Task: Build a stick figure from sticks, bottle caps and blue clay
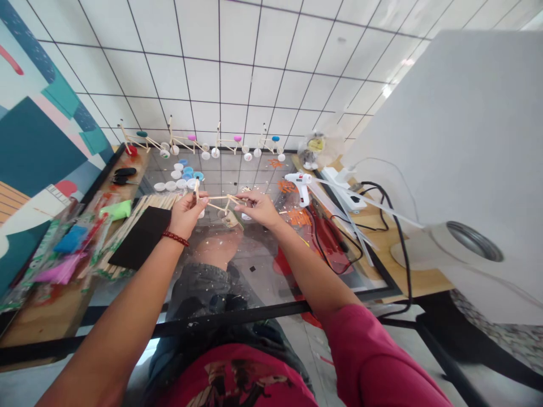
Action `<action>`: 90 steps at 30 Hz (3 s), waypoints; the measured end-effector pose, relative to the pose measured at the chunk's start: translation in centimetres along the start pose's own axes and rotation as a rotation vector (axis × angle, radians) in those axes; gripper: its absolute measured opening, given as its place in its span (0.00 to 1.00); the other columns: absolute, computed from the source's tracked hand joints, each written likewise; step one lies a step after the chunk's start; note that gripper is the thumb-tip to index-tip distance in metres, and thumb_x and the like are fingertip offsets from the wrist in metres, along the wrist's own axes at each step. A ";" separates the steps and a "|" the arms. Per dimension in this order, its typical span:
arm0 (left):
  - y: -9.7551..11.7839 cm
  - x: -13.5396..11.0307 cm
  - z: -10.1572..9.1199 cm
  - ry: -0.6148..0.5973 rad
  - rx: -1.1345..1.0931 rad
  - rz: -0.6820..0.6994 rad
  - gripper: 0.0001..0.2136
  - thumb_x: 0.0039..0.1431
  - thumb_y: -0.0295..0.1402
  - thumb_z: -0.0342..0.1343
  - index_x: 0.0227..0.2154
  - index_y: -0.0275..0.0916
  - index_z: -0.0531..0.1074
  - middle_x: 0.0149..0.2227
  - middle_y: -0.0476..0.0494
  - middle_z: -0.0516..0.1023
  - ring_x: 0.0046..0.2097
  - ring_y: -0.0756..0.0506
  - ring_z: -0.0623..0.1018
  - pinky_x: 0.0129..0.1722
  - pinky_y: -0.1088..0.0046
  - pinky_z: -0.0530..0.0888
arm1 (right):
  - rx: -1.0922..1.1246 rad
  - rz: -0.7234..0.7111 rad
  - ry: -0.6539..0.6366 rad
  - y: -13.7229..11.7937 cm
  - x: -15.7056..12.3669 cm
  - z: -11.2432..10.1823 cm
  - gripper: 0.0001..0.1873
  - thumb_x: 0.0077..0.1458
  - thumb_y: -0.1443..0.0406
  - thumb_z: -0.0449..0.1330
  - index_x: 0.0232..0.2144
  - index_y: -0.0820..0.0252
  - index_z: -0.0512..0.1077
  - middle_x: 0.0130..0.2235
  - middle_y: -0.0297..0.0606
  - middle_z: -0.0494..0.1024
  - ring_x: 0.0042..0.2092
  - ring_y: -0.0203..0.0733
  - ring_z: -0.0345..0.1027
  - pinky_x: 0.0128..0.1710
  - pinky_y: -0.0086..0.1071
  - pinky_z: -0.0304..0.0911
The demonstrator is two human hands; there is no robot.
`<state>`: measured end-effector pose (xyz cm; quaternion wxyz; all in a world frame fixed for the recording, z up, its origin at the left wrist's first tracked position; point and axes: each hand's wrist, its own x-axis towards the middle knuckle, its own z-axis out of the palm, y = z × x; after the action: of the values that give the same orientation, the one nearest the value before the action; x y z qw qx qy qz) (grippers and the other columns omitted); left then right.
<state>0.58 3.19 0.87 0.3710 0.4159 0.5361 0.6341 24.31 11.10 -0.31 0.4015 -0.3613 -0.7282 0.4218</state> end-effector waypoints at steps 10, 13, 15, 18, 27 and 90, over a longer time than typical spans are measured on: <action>0.4 -0.1 0.2 0.007 -0.002 0.009 0.21 0.39 0.48 0.78 0.33 0.41 0.86 0.25 0.50 0.74 0.27 0.50 0.67 0.26 0.71 0.63 | -0.023 0.006 0.003 0.2 0.1 0.0 0.17 0.49 0.56 0.75 0.40 0.56 0.87 0.30 0.34 0.78 0.29 0.37 0.59 0.32 0.33 0.60; 0.3 -0.1 0.1 0.006 0.009 0.003 0.21 0.40 0.48 0.78 0.34 0.41 0.86 0.25 0.50 0.73 0.27 0.49 0.66 0.27 0.71 0.62 | -0.024 0.004 -0.001 0.2 0.1 0.0 0.15 0.49 0.57 0.75 0.40 0.55 0.87 0.32 0.34 0.80 0.28 0.37 0.61 0.32 0.33 0.62; 0.3 -0.1 0.1 0.009 0.008 0.001 0.21 0.40 0.48 0.78 0.34 0.41 0.86 0.26 0.49 0.75 0.27 0.49 0.66 0.27 0.70 0.62 | -0.032 0.007 -0.005 0.2 0.1 0.0 0.14 0.51 0.58 0.75 0.41 0.54 0.87 0.33 0.34 0.81 0.29 0.37 0.63 0.32 0.34 0.63; 0.3 -0.2 0.2 0.010 -0.004 0.000 0.21 0.39 0.48 0.78 0.34 0.40 0.86 0.26 0.49 0.75 0.27 0.50 0.65 0.27 0.71 0.61 | -0.054 0.022 -0.020 0.2 0.1 0.0 0.13 0.52 0.58 0.75 0.41 0.53 0.88 0.31 0.34 0.80 0.29 0.39 0.66 0.33 0.35 0.65; 0.5 0.0 0.3 -0.012 -0.018 0.039 0.23 0.38 0.47 0.78 0.35 0.39 0.83 0.31 0.48 0.80 0.31 0.49 0.73 0.30 0.73 0.67 | -0.036 0.025 -0.013 0.3 0.2 0.0 0.14 0.51 0.57 0.75 0.40 0.52 0.88 0.37 0.35 0.86 0.31 0.40 0.69 0.33 0.34 0.70; -0.3 0.8 -1.1 -0.100 -0.004 0.035 0.47 0.31 0.35 0.83 0.60 0.44 0.73 0.64 0.32 0.76 0.73 0.28 0.71 0.71 0.50 0.70 | 0.049 0.089 0.370 -1.9 -0.2 -1.3 0.18 0.70 0.56 0.59 0.41 0.63 0.83 0.42 0.43 0.88 0.40 0.41 0.71 0.43 0.34 0.66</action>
<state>-0.71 3.54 0.58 0.3871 0.4553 0.5083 0.6201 25.21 10.62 1.76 0.5181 -0.4549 -0.6148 0.3829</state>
